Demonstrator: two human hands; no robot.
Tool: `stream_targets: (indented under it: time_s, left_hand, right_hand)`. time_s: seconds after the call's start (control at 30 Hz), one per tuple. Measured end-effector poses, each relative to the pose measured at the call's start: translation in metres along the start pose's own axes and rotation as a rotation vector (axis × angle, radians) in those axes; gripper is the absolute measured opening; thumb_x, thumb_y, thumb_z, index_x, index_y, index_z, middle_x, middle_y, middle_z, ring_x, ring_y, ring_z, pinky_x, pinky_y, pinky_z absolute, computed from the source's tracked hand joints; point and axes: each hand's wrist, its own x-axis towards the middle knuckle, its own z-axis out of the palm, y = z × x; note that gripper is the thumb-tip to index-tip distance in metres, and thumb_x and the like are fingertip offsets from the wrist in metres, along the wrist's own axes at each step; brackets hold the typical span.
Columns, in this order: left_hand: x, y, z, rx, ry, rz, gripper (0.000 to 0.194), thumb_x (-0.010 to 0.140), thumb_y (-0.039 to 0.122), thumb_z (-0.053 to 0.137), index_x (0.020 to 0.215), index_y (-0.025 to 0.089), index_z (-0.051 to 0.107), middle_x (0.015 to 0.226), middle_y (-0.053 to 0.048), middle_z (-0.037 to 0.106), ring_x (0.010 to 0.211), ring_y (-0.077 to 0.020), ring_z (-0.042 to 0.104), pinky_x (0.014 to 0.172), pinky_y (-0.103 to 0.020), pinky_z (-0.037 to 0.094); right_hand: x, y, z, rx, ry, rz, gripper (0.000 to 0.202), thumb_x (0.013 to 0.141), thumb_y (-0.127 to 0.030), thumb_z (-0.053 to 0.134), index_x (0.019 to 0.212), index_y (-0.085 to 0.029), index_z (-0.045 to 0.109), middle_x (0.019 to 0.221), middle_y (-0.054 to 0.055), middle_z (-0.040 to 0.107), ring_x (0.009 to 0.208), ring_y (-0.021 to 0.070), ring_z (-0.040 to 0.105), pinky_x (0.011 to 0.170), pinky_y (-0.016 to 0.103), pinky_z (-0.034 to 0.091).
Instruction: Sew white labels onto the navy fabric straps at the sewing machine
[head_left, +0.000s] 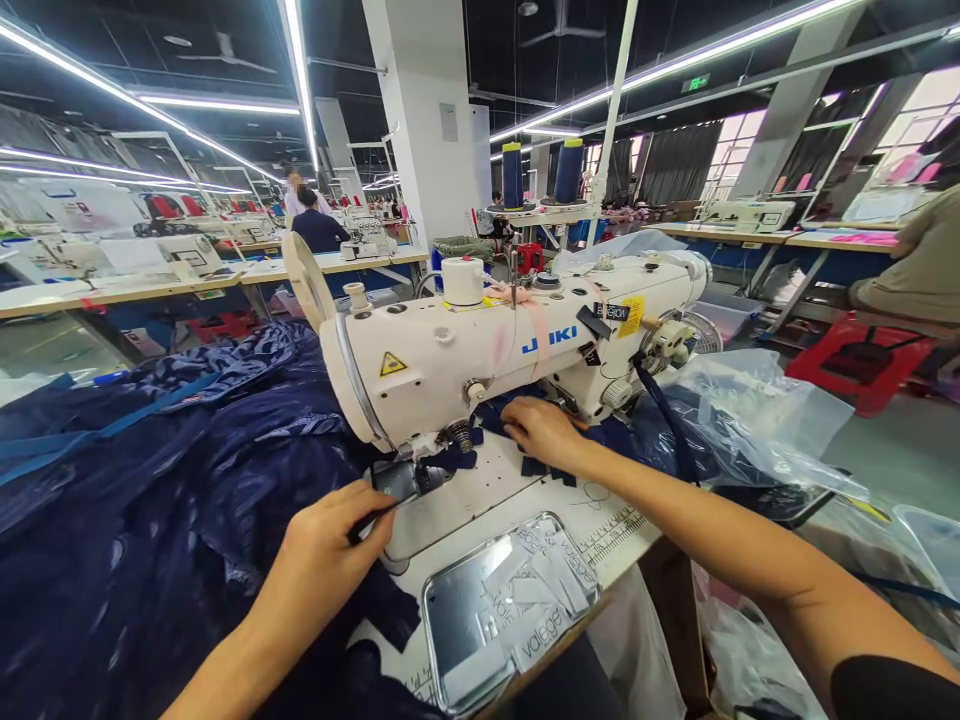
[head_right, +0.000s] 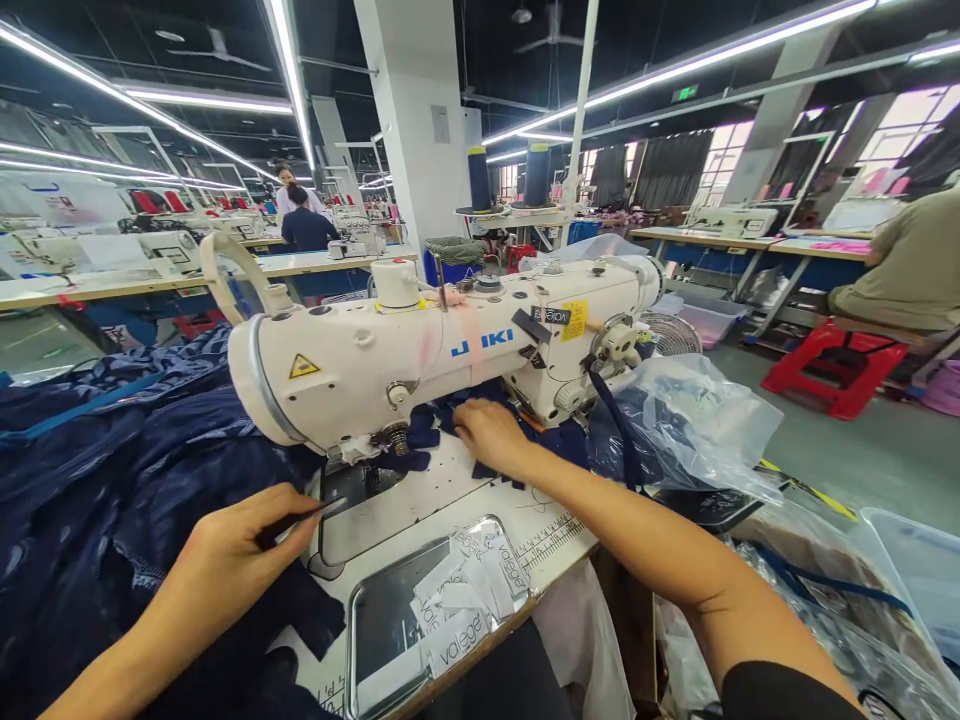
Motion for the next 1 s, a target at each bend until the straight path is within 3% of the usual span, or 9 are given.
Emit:
stream_targets:
  time_s: [0.1, 0.2, 0.33, 0.5, 0.6, 0.67, 0.73, 0.83, 1.0]
  left_hand:
    - [0.014, -0.003, 0.017, 0.516, 0.028, 0.495, 0.028, 0.08, 0.011, 0.037, 0.067, 0.015, 0.06, 0.06, -0.004, 0.058, 0.048, -0.0139, 0.047, 0.052, -0.028, 0.033]
    - [0.023, -0.01, 0.041, 0.708, -0.062, 0.703, 0.03, 0.076, 0.0, 0.033, 0.062, 0.014, 0.056, 0.057, -0.004, 0.056, 0.047, -0.0144, 0.047, 0.053, -0.03, 0.032]
    - [0.017, -0.021, 0.056, 0.716, -0.139, 0.677, 0.026, 0.074, 0.0, 0.036, 0.061, 0.014, 0.053, 0.055, -0.003, 0.055, 0.048, -0.0151, 0.048, 0.054, -0.03, 0.031]
    - [-0.004, -0.024, 0.046, 0.776, -0.156, 0.719, 0.024, 0.076, 0.001, 0.037, 0.065, 0.012, 0.056, 0.057, -0.004, 0.057, 0.051, -0.0157, 0.049, 0.056, -0.031, 0.03]
    - [-0.012, -0.022, 0.043, 0.814, -0.174, 0.722, 0.024, 0.078, 0.003, 0.037, 0.065, 0.012, 0.056, 0.059, -0.005, 0.058, 0.051, -0.016, 0.049, 0.056, -0.031, 0.03]
    - [-0.014, -0.021, 0.044, 0.823, -0.186, 0.708, 0.024, 0.078, 0.003, 0.038, 0.065, 0.012, 0.056, 0.058, -0.004, 0.057, 0.051, -0.0159, 0.049, 0.056, -0.031, 0.029]
    - [-0.016, -0.021, 0.045, 0.816, -0.196, 0.69, 0.024, 0.079, 0.003, 0.038, 0.065, 0.011, 0.055, 0.057, -0.005, 0.057, 0.051, -0.0155, 0.049, 0.056, -0.032, 0.029]
    - [-0.018, -0.022, 0.045, 0.791, -0.2, 0.661, 0.024, 0.08, 0.003, 0.038, 0.065, 0.011, 0.055, 0.057, -0.005, 0.057, 0.052, -0.015, 0.049, 0.056, -0.032, 0.028]
    - [-0.02, -0.025, 0.045, 0.78, -0.195, 0.663, 0.022, 0.079, 0.004, 0.04, 0.065, 0.011, 0.055, 0.058, -0.005, 0.058, 0.052, -0.0152, 0.051, 0.057, -0.032, 0.029]
  right_hand:
    - [0.01, 0.021, -0.003, -0.306, -0.08, 0.054, 0.015, 0.078, -0.015, 0.052, 0.091, -0.013, 0.059, 0.092, 0.009, 0.06, 0.089, 0.0212, 0.052, 0.072, 0.029, 0.038]
    - [0.011, 0.025, 0.001, -0.354, -0.121, 0.056, 0.014, 0.075, -0.016, 0.057, 0.088, -0.013, 0.061, 0.091, 0.01, 0.06, 0.089, 0.0239, 0.052, 0.073, 0.032, 0.037]
    - [0.01, 0.028, 0.002, -0.377, -0.126, 0.058, 0.012, 0.079, -0.018, 0.051, 0.084, -0.015, 0.062, 0.086, 0.008, 0.062, 0.083, 0.0216, 0.055, 0.073, 0.031, 0.036]
    - [0.004, 0.017, 0.002, -0.405, 0.0, 0.017, 0.024, 0.085, -0.012, 0.036, 0.081, -0.013, 0.061, 0.082, 0.011, 0.061, 0.078, 0.0202, 0.053, 0.075, 0.033, 0.034]
    - [-0.005, -0.007, 0.013, -0.388, 0.146, -0.406, 0.03, 0.087, -0.012, 0.03, 0.082, -0.012, 0.06, 0.086, 0.012, 0.06, 0.081, 0.0196, 0.049, 0.082, 0.035, 0.033]
    - [-0.01, -0.023, 0.024, -0.358, 0.109, -0.736, 0.032, 0.089, -0.013, 0.029, 0.082, -0.012, 0.06, 0.09, 0.011, 0.06, 0.081, 0.0191, 0.048, 0.079, 0.034, 0.035]
    - [-0.013, -0.034, 0.034, -0.34, 0.008, -0.892, 0.031, 0.088, -0.012, 0.03, 0.081, -0.012, 0.06, 0.091, 0.01, 0.059, 0.081, 0.0187, 0.047, 0.074, 0.032, 0.037]
    - [-0.011, -0.042, 0.042, -0.252, -0.112, -0.813, 0.023, 0.086, -0.012, 0.036, 0.085, -0.012, 0.059, 0.093, 0.008, 0.058, 0.083, 0.0172, 0.047, 0.073, 0.028, 0.039]
    - [-0.007, -0.063, 0.049, -0.181, -0.132, -0.436, 0.019, 0.079, -0.03, 0.052, 0.085, -0.012, 0.057, 0.086, 0.007, 0.056, 0.081, 0.0192, 0.048, 0.073, 0.03, 0.042]
